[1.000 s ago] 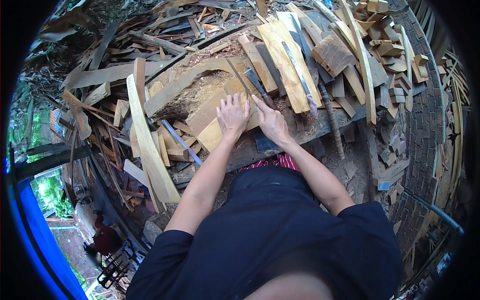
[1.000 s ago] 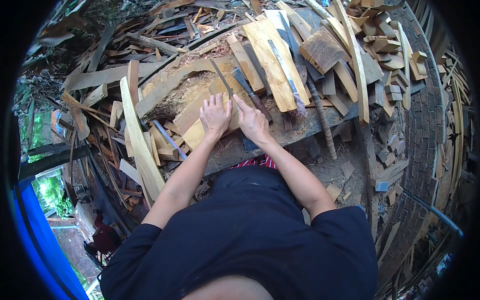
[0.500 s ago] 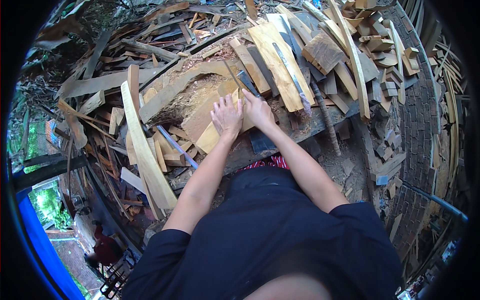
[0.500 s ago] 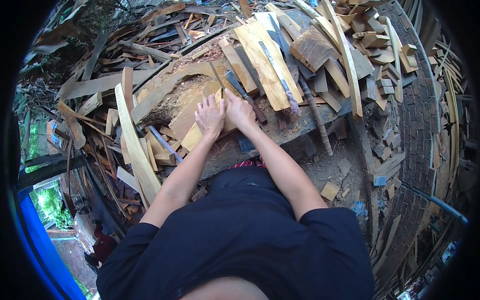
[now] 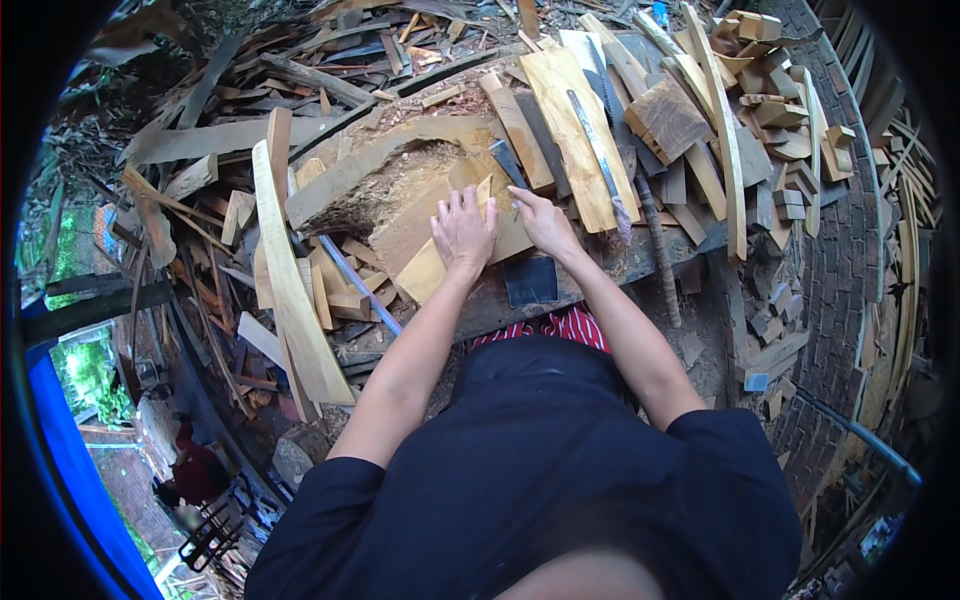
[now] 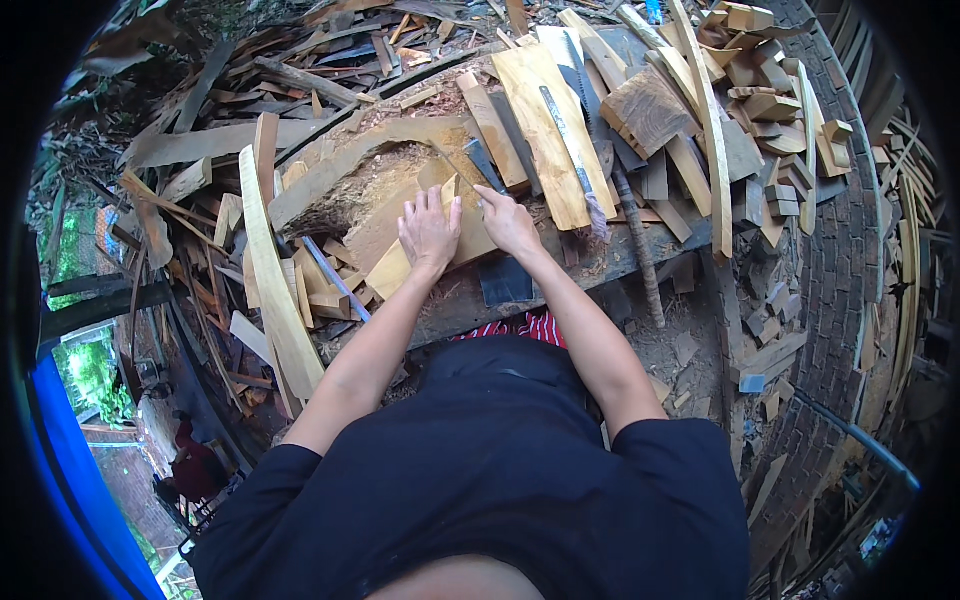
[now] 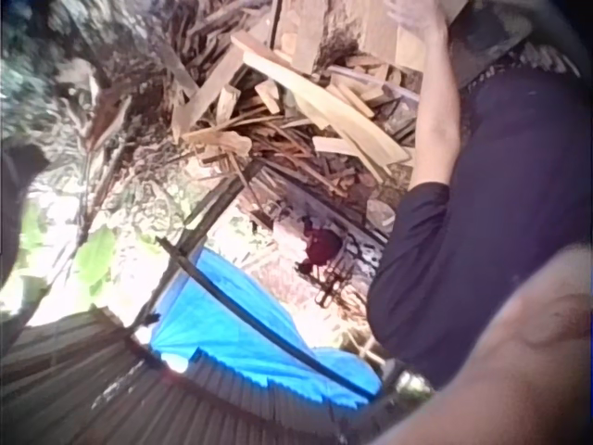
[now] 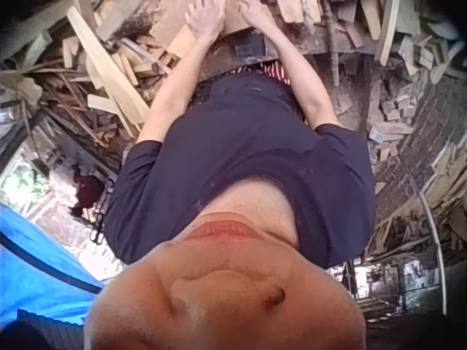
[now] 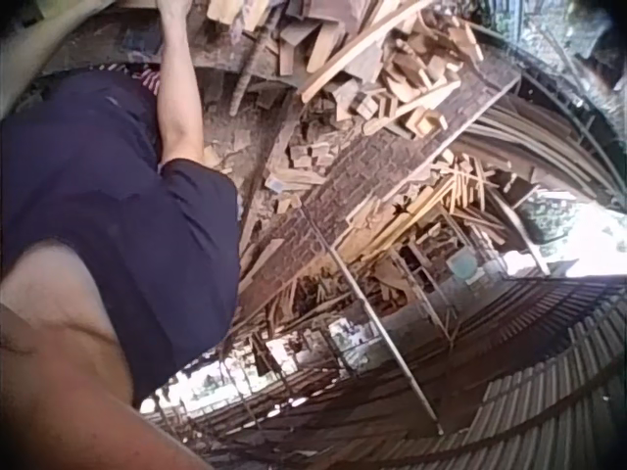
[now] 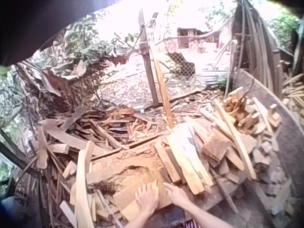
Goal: Manually shape a small piece of wood using a rasp or file.
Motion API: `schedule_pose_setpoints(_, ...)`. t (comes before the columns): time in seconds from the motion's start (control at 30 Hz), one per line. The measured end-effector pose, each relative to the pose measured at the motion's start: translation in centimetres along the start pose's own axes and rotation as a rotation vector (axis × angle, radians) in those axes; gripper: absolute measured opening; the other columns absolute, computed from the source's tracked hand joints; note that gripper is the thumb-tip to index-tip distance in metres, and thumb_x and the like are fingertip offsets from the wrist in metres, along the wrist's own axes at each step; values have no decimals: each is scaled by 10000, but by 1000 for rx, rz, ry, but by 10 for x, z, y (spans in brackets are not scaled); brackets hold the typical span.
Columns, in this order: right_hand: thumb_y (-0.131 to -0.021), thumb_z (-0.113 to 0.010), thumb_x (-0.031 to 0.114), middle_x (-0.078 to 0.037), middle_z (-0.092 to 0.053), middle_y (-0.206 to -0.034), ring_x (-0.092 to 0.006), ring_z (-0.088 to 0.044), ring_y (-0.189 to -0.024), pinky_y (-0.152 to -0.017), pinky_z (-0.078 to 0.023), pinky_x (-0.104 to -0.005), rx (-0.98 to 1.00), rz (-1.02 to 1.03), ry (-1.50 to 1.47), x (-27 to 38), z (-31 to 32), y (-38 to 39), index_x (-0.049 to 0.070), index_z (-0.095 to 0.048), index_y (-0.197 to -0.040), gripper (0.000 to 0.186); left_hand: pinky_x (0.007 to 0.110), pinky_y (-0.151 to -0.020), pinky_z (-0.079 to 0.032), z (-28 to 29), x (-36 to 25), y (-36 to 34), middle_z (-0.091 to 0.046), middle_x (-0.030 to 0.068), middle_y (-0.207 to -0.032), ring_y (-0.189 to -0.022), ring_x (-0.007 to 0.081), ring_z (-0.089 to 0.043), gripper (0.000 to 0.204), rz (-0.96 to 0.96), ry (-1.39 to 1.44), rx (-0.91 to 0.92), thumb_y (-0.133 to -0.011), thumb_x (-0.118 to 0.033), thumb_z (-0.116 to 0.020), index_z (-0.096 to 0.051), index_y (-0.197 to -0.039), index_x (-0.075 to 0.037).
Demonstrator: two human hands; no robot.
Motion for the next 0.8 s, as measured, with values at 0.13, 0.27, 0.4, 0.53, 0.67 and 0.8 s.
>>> schedule_pose_setpoints(0.13,-978,-451,301,-253,-634,-1098,-461,-606,-1001,-874,-487,-519,-25,-65,-14,17,6,9,191,-565,-1325,381,451,-862,-426,-1,3,3,-607,107,-1121,-1035,294,-549,466,36,-27,17,-929,-455,-521,-582,-1217,-94)
schedule_pose_setpoints(0.27,-988,-438,296,-250,-632,-1109,-466,-608,-991,-862,-489,-532,27,-26,36,9,6,10,206,-559,-1333,376,452,-868,-421,3,-2,0,-601,106,-1114,-1037,289,-545,466,24,-20,19,-922,-455,-524,-588,-1217,-100)
schedule_pose_setpoints(0.4,-989,-450,268,-231,-620,-1179,-430,-595,-1069,-912,-484,-474,32,-35,-24,-7,-5,0,195,-550,-1345,377,449,-866,-418,-3,2,1,-596,106,-1091,-1035,285,-544,452,36,2,12,-917,-453,-525,-595,-1197,-106)
schedule_pose_setpoints(0.53,-988,-437,285,-233,-639,-1124,-461,-602,-1019,-889,-490,-514,11,24,-10,24,18,17,202,-565,-1327,372,447,-872,-418,4,-2,1,-597,105,-1089,-1039,284,-544,459,36,-28,24,-916,-453,-525,-594,-1208,-106)
schedule_pose_setpoints(0.67,-990,-445,236,-227,-604,-1233,-392,-578,-1154,-962,-466,-424,135,-83,6,9,10,-6,145,-548,-1344,379,447,-873,-425,5,-3,1,-604,106,-1099,-1038,289,-547,465,36,-3,17,-917,-446,-531,-596,-1211,-92)
schedule_pose_setpoints(0.8,-993,-444,235,-227,-615,-1219,-400,-582,-1144,-953,-467,-423,21,-65,-58,21,15,12,138,-544,-1347,381,443,-868,-432,5,-1,1,-610,105,-1106,-1040,291,-550,477,40,-6,35,-917,-448,-537,-596,-1213,-78)
Point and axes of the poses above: each hand's wrist, its own y-axis away from the middle knuckle, its own z-axis out of the back of the hand, x = y × z, the point moved 2 cm from there along -y, towards the middle knuckle
